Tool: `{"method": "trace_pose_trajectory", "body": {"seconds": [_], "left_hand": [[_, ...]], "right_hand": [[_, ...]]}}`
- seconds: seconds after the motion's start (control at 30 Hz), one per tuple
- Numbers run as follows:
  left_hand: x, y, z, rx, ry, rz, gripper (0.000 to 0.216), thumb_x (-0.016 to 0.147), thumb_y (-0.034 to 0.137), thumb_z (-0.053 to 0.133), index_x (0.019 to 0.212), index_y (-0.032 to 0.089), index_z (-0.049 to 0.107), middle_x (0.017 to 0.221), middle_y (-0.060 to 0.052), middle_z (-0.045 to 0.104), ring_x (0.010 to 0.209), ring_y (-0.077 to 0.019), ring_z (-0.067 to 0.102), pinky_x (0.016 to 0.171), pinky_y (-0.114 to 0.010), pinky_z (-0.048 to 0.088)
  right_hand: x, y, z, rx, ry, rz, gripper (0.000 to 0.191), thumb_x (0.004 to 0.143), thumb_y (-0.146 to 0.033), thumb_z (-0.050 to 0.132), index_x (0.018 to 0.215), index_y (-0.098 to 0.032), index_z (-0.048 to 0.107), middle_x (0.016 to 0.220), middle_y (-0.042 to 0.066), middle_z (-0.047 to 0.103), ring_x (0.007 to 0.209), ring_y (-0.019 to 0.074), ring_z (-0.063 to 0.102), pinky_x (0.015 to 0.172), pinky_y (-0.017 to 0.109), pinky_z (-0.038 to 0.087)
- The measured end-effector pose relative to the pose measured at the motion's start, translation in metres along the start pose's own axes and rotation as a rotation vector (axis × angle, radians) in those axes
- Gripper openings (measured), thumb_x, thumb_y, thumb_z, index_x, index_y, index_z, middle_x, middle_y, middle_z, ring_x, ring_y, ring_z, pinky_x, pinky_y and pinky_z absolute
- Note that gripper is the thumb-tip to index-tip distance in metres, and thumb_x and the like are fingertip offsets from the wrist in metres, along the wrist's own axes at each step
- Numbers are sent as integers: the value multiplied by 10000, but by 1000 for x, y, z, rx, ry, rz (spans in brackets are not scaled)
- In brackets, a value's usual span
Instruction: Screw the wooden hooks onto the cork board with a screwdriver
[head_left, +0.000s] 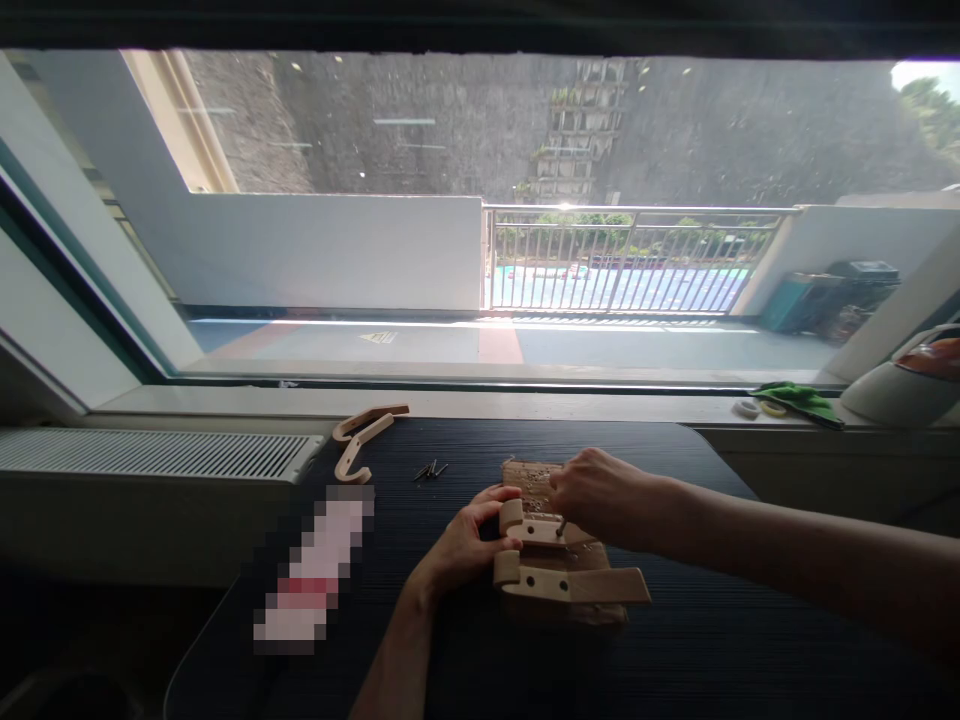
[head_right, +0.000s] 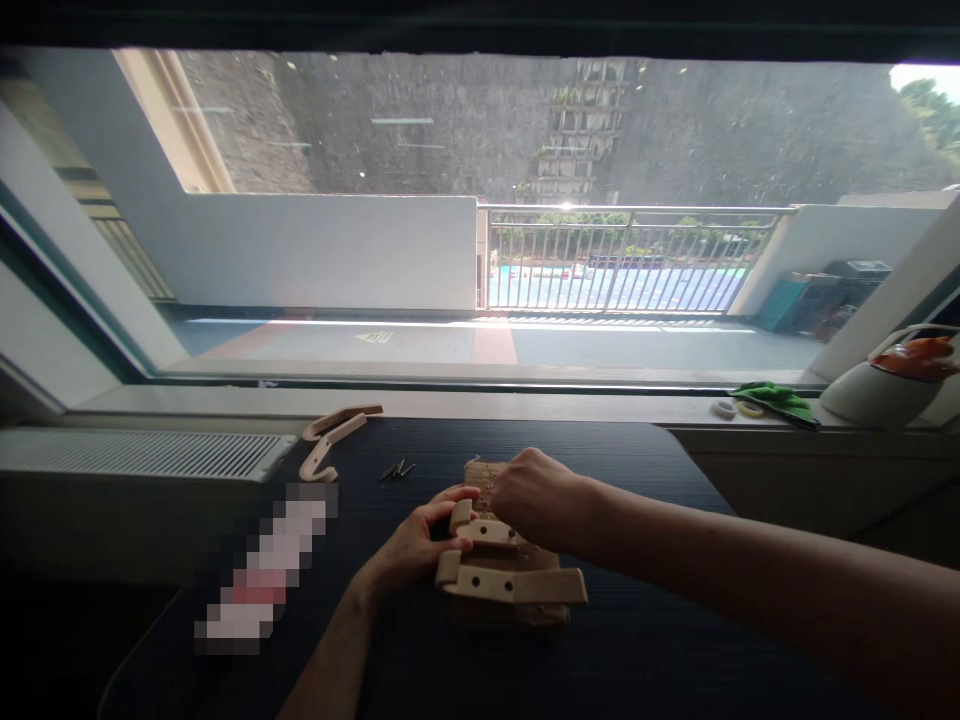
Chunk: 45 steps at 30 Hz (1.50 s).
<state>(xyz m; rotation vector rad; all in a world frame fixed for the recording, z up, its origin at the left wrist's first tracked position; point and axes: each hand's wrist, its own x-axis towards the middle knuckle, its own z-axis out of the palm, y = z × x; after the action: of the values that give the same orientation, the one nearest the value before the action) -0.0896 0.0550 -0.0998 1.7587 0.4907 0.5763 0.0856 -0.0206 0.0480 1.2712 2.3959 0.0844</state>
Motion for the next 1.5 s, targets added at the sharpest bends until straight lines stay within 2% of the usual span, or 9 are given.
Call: {"method": "trace_pose_trajectory", "body": {"seconds": [0.13, 0.4, 0.67, 0.87, 0.97, 1.07, 1.2, 1.4, 1.5], "left_hand": [[1, 0, 0, 5, -3, -5, 276, 709, 258, 699, 983, 220, 685, 1356, -49, 471, 1315, -267, 331, 1117, -381, 238], [1, -1, 0, 17, 0, 7, 248, 705, 264, 702, 947, 210, 691, 1350, -55, 480, 1312, -274, 336, 1116, -379, 239], [0, -1, 1, 5, -3, 20, 285, 714, 261, 700, 994, 211, 684, 1351, -48, 476, 1304, -259, 351, 1111, -365, 256], [1, 0, 0, 28, -7, -4, 294, 718, 265, 694, 1010, 226, 681, 1358, -39, 469, 1317, -260, 326, 1118, -369, 241], [1, 0, 0, 29, 0, 5, 283, 714, 261, 700, 993, 220, 683, 1350, -44, 478, 1313, -255, 332, 1115, -361, 248], [1, 0, 0, 40, -1, 12, 250, 713, 256, 702, 957, 209, 687, 1343, -49, 484, 1306, -253, 343, 1111, -356, 256], [1, 0, 0, 50, -2, 15, 243, 717, 256, 697, 953, 201, 685, 1343, -58, 485, 1308, -261, 341, 1112, -369, 252], [1, 0, 1, 29, 8, 10, 259, 718, 269, 695, 968, 200, 685, 1347, -68, 481, 1299, -275, 357, 1109, -389, 255], [1, 1, 1, 28, 5, 8, 267, 714, 269, 697, 973, 206, 685, 1344, -65, 484, 1295, -272, 362, 1107, -385, 259]], "right_hand": [[0, 2, 2, 42, -19, -2, 188, 754, -30, 521, 722, -138, 670, 696, 58, 681, 629, 157, 623, 495, 249, 299], [2, 9, -4, 78, -88, 191, 159, 735, -193, 548, 728, -133, 694, 669, 93, 684, 623, 185, 633, 502, 246, 346], [5, -4, -1, -34, -40, 16, 185, 794, -39, 524, 770, -150, 669, 780, 54, 691, 663, 156, 622, 496, 244, 307], [8, -5, -3, -44, -42, -85, 196, 772, -20, 552, 666, -146, 658, 672, 29, 672, 580, 136, 592, 453, 254, 255], [8, 2, -1, 20, -12, -35, 157, 739, -49, 582, 671, -159, 671, 647, 38, 671, 561, 138, 583, 458, 253, 265], [6, 12, 5, 128, 21, 107, 140, 742, -132, 578, 666, -174, 688, 630, 55, 675, 562, 156, 585, 489, 261, 306], [3, 15, 8, 195, -51, 252, 168, 739, -199, 546, 683, -179, 703, 649, 62, 688, 580, 168, 601, 514, 259, 339], [-1, 6, -11, 124, -60, 257, 148, 719, -201, 591, 798, -132, 696, 735, 113, 700, 666, 214, 630, 531, 263, 352], [-6, 7, -17, 97, -61, 165, 147, 727, -111, 566, 801, -145, 688, 723, 89, 696, 649, 190, 623, 525, 254, 331]]}}
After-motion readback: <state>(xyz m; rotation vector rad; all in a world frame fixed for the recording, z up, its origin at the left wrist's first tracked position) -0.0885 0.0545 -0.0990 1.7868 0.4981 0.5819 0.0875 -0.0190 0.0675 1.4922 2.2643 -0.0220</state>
